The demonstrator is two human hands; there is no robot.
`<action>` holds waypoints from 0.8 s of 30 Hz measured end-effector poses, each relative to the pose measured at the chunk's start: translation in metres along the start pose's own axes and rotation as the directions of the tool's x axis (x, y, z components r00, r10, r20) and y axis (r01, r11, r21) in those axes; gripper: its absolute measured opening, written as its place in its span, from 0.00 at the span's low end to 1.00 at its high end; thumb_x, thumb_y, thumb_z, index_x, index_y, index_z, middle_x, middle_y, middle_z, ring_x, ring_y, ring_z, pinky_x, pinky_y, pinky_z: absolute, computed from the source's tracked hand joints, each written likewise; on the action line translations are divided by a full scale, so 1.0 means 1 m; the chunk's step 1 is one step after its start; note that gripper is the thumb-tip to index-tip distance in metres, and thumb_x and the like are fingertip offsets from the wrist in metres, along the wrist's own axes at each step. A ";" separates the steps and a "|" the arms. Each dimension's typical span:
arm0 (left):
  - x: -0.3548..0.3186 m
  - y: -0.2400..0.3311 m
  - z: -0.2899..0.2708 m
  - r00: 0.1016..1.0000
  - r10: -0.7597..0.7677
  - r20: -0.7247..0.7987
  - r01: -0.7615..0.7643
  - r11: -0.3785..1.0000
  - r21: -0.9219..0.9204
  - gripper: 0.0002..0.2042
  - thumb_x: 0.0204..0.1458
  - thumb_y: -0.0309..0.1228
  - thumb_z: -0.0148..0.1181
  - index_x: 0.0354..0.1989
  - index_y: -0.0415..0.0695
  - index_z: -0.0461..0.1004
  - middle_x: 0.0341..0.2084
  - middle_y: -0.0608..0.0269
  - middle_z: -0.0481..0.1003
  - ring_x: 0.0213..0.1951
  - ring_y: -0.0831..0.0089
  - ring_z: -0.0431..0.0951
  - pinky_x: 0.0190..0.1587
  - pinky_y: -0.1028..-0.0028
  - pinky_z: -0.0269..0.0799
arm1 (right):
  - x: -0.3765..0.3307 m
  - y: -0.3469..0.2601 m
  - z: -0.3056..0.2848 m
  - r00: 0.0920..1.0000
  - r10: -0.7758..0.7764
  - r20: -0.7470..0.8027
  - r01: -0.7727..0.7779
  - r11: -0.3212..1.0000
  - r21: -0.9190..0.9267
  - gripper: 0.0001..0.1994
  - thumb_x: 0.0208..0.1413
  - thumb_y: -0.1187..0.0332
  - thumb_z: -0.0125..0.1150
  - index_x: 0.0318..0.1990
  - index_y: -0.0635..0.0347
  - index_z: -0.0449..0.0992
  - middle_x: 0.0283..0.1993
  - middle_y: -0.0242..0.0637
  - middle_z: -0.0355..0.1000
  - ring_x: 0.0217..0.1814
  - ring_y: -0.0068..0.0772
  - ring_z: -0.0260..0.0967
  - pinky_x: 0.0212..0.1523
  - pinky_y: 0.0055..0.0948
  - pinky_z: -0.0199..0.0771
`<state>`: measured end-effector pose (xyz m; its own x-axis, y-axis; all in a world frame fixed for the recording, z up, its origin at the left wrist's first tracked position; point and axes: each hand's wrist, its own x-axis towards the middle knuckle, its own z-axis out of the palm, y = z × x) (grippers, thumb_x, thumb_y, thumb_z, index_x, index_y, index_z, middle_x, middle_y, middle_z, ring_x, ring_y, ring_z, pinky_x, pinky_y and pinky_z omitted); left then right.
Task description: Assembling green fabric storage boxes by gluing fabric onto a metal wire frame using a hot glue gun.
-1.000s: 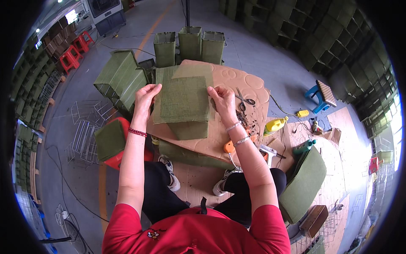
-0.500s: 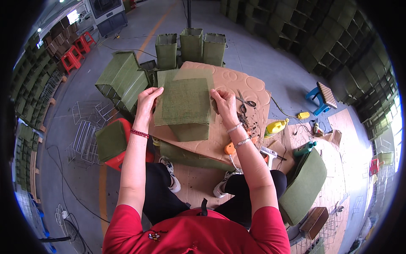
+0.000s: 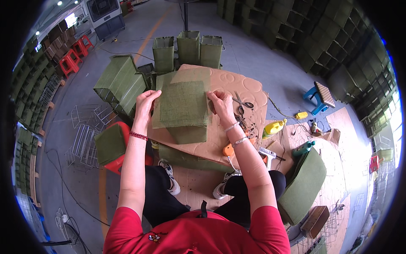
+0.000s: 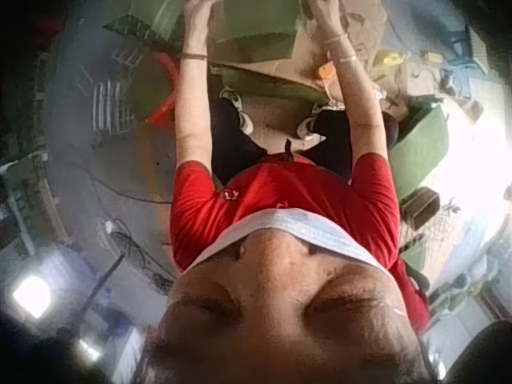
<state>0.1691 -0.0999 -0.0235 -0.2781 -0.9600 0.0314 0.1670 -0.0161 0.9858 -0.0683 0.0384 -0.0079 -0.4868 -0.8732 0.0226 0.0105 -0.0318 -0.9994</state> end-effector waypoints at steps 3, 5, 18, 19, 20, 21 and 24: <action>0.001 -0.001 0.001 1.000 0.006 -0.002 -0.006 1.000 -0.012 0.08 0.47 0.32 0.68 0.22 0.45 0.77 0.15 0.78 0.69 0.15 0.90 0.61 0.19 0.85 0.54 | 0.003 -0.004 0.002 1.000 0.017 -0.006 -0.017 1.000 -0.025 0.15 0.58 0.62 0.60 0.24 0.63 0.75 0.14 0.25 0.64 0.12 0.15 0.55 0.14 0.20 0.50; 0.002 -0.002 0.001 1.000 0.010 -0.005 -0.010 1.000 -0.009 0.08 0.47 0.32 0.68 0.22 0.45 0.77 0.14 0.78 0.69 0.15 0.90 0.62 0.19 0.85 0.53 | 0.007 -0.006 0.003 1.000 0.023 -0.009 -0.024 0.999 -0.044 0.16 0.56 0.60 0.61 0.25 0.64 0.76 0.15 0.26 0.65 0.14 0.16 0.57 0.16 0.21 0.53; 0.000 0.005 0.003 1.000 -0.004 -0.018 0.004 1.000 0.017 0.08 0.47 0.31 0.67 0.20 0.45 0.76 0.13 0.78 0.69 0.15 0.89 0.61 0.18 0.84 0.53 | 0.044 -0.001 0.011 0.994 -0.058 -0.092 0.045 0.990 -0.134 0.16 0.52 0.59 0.67 0.25 0.65 0.77 0.20 0.26 0.68 0.21 0.16 0.60 0.21 0.22 0.58; 0.000 0.006 0.003 1.000 -0.005 -0.019 0.005 1.000 0.017 0.08 0.47 0.31 0.67 0.20 0.45 0.76 0.13 0.78 0.69 0.15 0.89 0.61 0.18 0.84 0.53 | 0.043 -0.001 0.011 0.994 -0.055 -0.099 0.044 0.993 -0.111 0.15 0.52 0.60 0.66 0.24 0.65 0.76 0.20 0.25 0.68 0.21 0.16 0.60 0.21 0.21 0.58; -0.001 0.008 0.004 1.000 -0.019 -0.019 0.020 1.000 0.017 0.08 0.47 0.31 0.67 0.20 0.46 0.76 0.13 0.78 0.69 0.15 0.89 0.61 0.18 0.84 0.53 | 0.041 -0.002 0.011 0.993 -0.053 -0.107 0.043 0.995 -0.088 0.15 0.52 0.61 0.66 0.24 0.64 0.76 0.20 0.25 0.68 0.21 0.16 0.61 0.22 0.21 0.58; -0.002 0.009 0.004 0.999 -0.034 -0.019 0.034 0.999 0.018 0.07 0.47 0.31 0.67 0.20 0.46 0.76 0.13 0.78 0.69 0.15 0.89 0.62 0.19 0.84 0.53 | 0.041 -0.001 0.012 0.993 -0.052 -0.107 0.042 0.995 -0.088 0.15 0.52 0.61 0.66 0.24 0.64 0.76 0.20 0.25 0.68 0.21 0.16 0.61 0.22 0.21 0.58; 0.003 0.006 0.000 0.999 -0.041 -0.004 0.041 0.999 0.009 0.07 0.47 0.30 0.66 0.21 0.45 0.77 0.15 0.76 0.71 0.15 0.88 0.64 0.19 0.84 0.56 | 0.040 -0.001 0.013 0.994 -0.039 -0.103 0.033 0.998 -0.062 0.14 0.52 0.62 0.66 0.24 0.63 0.76 0.20 0.25 0.68 0.21 0.15 0.61 0.22 0.21 0.59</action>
<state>0.1694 -0.1026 -0.0180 -0.2814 -0.9596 -0.0094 0.1468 -0.0527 0.9878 -0.0764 -0.0029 -0.0054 -0.5743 -0.8165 0.0593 -0.0594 -0.0307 -0.9978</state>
